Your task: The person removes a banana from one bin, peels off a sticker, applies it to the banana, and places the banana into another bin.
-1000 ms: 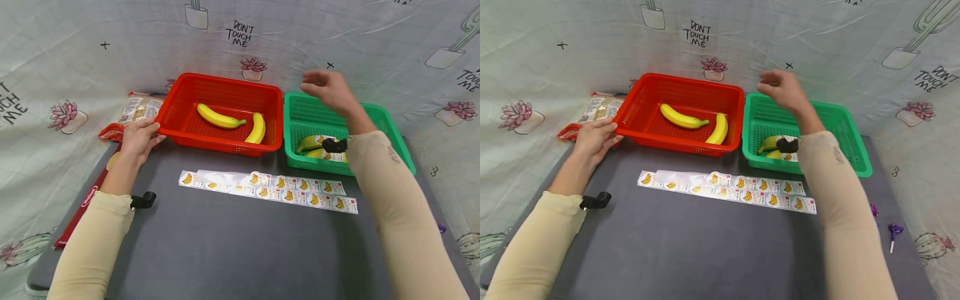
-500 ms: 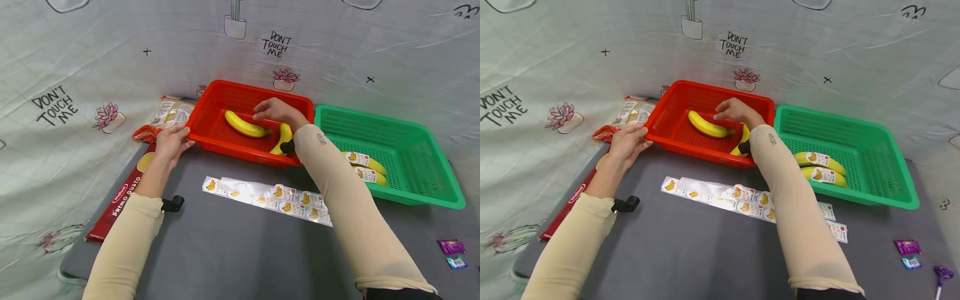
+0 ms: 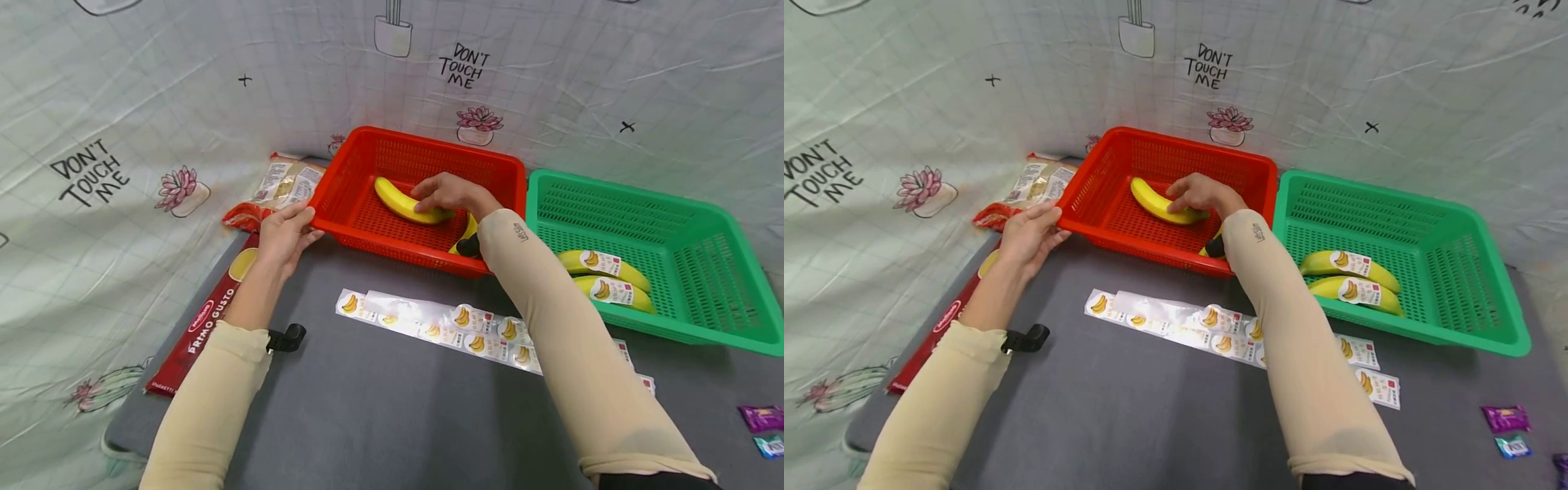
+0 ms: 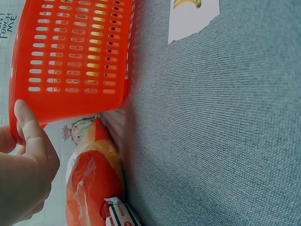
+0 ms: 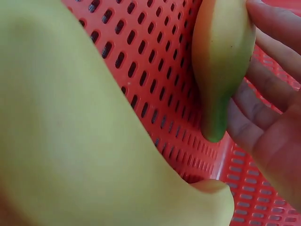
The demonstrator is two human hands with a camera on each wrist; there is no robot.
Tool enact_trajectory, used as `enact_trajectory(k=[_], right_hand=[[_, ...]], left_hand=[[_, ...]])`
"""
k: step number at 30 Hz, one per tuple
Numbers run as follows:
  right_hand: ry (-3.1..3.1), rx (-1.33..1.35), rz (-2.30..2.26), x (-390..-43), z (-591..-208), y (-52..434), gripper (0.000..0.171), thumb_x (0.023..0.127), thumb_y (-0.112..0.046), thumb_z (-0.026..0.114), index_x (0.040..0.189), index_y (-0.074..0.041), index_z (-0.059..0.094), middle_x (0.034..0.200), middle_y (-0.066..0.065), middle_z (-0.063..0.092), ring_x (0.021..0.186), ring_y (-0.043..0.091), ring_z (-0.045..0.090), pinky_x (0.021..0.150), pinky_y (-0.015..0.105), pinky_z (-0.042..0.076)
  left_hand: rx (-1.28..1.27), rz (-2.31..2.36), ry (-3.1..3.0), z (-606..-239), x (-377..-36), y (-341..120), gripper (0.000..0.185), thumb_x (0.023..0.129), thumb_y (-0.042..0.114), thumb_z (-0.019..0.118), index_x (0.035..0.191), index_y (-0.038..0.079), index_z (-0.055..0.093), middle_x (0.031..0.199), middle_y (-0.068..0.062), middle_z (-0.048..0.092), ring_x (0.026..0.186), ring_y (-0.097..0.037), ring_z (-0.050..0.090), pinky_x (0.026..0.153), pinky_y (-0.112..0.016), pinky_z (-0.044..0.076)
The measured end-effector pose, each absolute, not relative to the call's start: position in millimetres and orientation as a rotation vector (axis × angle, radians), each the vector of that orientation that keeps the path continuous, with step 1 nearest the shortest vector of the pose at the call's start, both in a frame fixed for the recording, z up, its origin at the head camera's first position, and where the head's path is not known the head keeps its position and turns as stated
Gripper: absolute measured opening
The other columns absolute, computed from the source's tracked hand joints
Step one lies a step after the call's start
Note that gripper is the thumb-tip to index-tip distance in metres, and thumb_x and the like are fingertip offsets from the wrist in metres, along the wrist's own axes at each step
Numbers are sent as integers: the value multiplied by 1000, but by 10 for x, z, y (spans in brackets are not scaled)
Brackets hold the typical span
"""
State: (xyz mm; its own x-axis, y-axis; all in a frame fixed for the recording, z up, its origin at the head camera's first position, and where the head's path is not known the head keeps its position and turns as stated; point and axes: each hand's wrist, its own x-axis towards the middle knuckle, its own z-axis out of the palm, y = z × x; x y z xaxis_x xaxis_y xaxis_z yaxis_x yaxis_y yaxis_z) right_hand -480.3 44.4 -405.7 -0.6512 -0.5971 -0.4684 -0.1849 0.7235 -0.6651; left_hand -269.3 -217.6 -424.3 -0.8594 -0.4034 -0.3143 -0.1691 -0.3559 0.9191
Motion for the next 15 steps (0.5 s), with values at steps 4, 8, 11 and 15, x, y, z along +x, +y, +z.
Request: enact_trajectory(k=[4,8,11,15], right_hand=[[2234,-589,-741,-4794,-4076,433,49,97,-27,69,144,-18,59,136,9,56,119,26,47,111,39,41],[2235,-578,-738,-4787,-4081,428,48,98,-29,68,144,-18,59,133,9,56,116,25,46,108,38,42],[2234,-564,-749,-4779,-4061,423,49,98,-28,68,145,-18,58,133,9,55,117,25,46,109,39,41],[2230,-566,-755,-4771,-4043,418,48,98,-27,67,145,-18,58,133,9,54,117,26,45,109,39,41]], left_hand=[[772,-2374,-1676,-4249,-2678,-2189,47,100,22,65,146,14,57,122,-4,59,78,-11,61,72,-16,58],[776,-2378,-1676,-4261,-2680,-2190,48,100,23,66,146,15,57,129,-7,57,77,-11,61,71,-16,58],[760,-2372,-1678,-4263,-2690,-2194,49,100,23,65,147,15,56,136,-9,55,77,-10,62,72,-16,58],[745,-2368,-1668,-4270,-2697,-2195,49,101,21,64,148,13,54,141,-11,53,80,-10,62,71,-15,58]])
